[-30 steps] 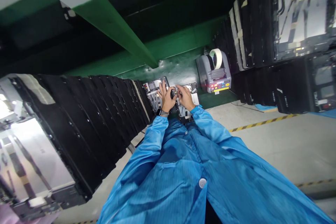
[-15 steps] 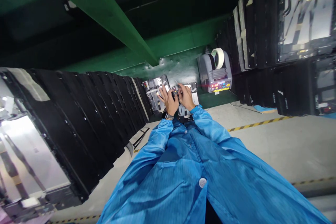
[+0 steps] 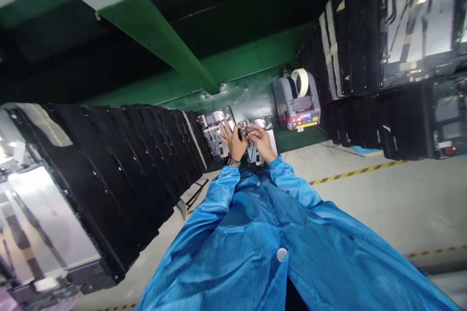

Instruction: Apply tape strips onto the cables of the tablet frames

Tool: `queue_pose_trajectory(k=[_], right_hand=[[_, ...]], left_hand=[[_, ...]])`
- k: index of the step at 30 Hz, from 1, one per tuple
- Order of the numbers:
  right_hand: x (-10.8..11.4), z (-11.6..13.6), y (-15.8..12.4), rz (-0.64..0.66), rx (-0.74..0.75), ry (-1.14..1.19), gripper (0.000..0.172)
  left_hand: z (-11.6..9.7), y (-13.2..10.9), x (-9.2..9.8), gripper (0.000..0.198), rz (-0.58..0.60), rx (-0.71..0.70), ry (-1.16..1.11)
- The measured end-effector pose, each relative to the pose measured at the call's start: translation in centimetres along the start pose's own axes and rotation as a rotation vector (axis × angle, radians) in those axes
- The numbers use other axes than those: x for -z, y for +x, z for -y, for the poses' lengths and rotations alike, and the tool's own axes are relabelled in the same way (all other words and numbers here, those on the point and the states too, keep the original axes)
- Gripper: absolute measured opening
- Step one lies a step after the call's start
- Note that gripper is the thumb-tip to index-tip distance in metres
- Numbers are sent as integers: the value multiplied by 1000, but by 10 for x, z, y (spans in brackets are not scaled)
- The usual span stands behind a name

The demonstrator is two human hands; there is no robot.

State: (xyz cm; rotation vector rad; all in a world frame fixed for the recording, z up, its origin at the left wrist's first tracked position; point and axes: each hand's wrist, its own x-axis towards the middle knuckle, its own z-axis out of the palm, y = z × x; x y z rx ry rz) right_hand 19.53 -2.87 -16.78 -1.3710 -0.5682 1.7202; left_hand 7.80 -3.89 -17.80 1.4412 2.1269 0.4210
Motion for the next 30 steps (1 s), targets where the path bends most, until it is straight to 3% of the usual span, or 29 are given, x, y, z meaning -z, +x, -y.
queue_pose_trajectory(k=[5,12,30], right_hand=[[-1,-10,-15,49,-212,311,35],[1,-13,-11,48,-353,451,30],[-4,-14,-8,-51,-404,532,20]], left_hand=[[0,0,1,29,-11,-12,3],[-1,0,1,32,-24,-19,-10],[-4,0,6,29,31,-63,-29]])
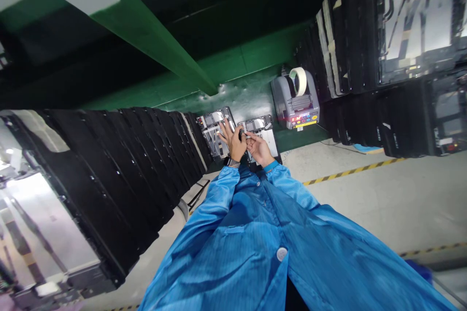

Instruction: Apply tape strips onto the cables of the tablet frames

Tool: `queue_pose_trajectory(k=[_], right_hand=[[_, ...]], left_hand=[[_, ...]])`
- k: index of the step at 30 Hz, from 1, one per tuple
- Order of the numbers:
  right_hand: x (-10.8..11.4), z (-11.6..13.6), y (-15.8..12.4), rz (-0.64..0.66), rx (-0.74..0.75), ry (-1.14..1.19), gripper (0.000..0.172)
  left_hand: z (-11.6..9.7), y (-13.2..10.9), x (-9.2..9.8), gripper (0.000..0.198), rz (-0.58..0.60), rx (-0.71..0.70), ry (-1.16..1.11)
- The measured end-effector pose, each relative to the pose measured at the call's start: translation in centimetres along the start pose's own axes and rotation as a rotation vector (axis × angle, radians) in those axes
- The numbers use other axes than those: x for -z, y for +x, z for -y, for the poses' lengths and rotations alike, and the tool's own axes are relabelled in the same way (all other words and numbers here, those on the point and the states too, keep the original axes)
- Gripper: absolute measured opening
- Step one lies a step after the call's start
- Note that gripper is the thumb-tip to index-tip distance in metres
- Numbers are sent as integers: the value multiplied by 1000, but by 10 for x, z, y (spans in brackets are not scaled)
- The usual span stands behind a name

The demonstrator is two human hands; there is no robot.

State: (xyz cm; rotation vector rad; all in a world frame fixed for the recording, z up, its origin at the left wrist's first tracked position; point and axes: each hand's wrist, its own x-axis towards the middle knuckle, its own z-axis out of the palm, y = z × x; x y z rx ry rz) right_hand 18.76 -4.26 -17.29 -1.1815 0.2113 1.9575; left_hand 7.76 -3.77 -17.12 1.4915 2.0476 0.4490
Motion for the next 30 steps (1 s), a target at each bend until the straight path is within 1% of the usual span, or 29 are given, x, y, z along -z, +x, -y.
queue_pose_trajectory(k=[4,9,16,25,30], right_hand=[[2,-1,0,12,3,16,22],[5,-3,3,34,4,37,23],[7,-3,3,62,-3,56,29],[10,-4,1,66,-20,29,24],[10,-4,4,56,-22,48,26]], left_hand=[[1,0,-1,33,-5,12,37],[0,0,1,39,25,33,28],[3,0,-2,37,-2,9,45],[6,-1,-5,38,-20,-15,61],[7,-1,-7,38,-17,-15,71]])
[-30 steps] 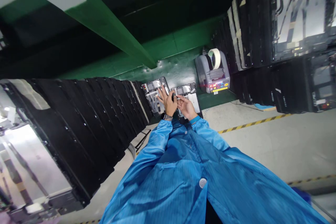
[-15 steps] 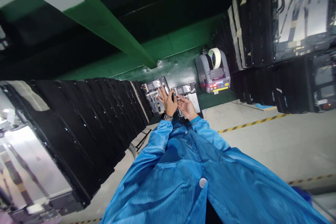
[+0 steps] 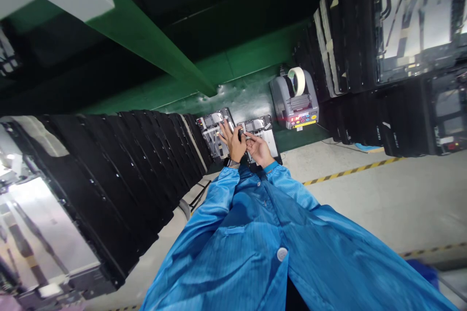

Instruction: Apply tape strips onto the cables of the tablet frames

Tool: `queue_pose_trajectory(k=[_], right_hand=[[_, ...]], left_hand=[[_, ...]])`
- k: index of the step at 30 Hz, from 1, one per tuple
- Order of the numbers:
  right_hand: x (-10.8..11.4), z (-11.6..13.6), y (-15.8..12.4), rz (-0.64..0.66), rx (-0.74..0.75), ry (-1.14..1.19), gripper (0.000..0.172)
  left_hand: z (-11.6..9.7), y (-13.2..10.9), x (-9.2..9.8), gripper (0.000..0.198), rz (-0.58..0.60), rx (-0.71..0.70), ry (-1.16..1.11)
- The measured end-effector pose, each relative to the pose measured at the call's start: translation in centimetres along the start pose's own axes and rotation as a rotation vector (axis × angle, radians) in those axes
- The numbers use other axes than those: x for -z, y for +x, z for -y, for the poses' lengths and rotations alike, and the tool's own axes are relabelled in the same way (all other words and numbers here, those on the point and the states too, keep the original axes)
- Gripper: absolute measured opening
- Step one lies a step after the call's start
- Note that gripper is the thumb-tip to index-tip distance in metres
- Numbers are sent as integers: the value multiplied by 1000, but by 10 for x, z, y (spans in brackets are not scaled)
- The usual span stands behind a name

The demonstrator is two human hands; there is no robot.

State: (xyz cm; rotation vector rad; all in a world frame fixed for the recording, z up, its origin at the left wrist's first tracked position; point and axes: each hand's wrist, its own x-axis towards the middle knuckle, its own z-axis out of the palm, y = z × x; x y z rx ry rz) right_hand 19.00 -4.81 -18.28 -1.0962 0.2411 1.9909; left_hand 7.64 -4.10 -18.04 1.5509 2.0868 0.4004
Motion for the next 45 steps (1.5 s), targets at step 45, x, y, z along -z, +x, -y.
queue_pose_trajectory(k=[45], right_hand=[[-5,12,-15,-200,387,-631,21]], left_hand=[[-3,2,5,33,11,-19,-31]])
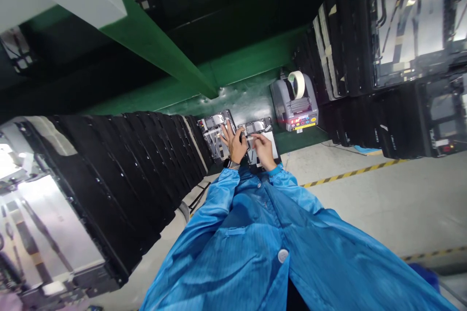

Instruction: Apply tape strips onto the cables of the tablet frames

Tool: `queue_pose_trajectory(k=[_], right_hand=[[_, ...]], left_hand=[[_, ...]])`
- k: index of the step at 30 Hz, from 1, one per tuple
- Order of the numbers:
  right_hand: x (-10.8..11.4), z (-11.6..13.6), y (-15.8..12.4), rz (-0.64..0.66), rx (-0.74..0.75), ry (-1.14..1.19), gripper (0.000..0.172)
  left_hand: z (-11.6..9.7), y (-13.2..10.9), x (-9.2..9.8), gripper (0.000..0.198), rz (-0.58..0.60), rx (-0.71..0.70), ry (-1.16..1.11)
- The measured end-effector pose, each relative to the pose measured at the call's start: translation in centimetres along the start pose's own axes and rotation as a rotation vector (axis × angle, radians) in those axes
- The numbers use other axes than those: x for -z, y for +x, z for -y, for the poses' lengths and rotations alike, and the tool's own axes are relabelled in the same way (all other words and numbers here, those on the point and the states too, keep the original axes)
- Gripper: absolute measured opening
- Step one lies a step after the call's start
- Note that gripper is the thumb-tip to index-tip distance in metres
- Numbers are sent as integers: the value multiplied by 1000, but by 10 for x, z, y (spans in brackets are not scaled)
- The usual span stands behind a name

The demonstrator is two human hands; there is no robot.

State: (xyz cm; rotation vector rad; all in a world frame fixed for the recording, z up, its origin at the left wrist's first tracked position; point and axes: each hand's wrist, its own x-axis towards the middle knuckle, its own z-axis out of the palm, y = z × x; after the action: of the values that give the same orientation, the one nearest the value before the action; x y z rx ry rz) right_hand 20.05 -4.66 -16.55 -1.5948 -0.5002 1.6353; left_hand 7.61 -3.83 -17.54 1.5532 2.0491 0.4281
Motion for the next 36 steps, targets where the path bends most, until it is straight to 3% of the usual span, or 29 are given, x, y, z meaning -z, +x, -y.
queue_pose_trajectory(k=[3,6,9,13,18,21,27,31,36], right_hand=[[5,5,3,155,381,-447,33],[12,8,17,324,496,-865,44],[22,6,30,420,552,-1129,52],[32,4,35,479,573,-1203,59],[32,13,38,493,516,-1063,55],[35,18,35,377,460,-850,49],[60,10,-1,-4,409,-449,34],[85,-8,-25,-165,347,-450,35],[114,-34,-32,-306,358,-619,46]], left_hand=[[-1,0,2,37,24,9,-18],[-1,0,2,39,28,15,-25],[-1,0,0,38,11,10,-21],[-1,0,1,37,8,2,-42],[-3,1,7,27,-3,-1,-65],[-2,6,11,23,-8,-25,-64],[-1,21,16,16,52,-80,-20],[3,29,19,15,97,-139,5],[0,41,24,19,163,-168,2]])
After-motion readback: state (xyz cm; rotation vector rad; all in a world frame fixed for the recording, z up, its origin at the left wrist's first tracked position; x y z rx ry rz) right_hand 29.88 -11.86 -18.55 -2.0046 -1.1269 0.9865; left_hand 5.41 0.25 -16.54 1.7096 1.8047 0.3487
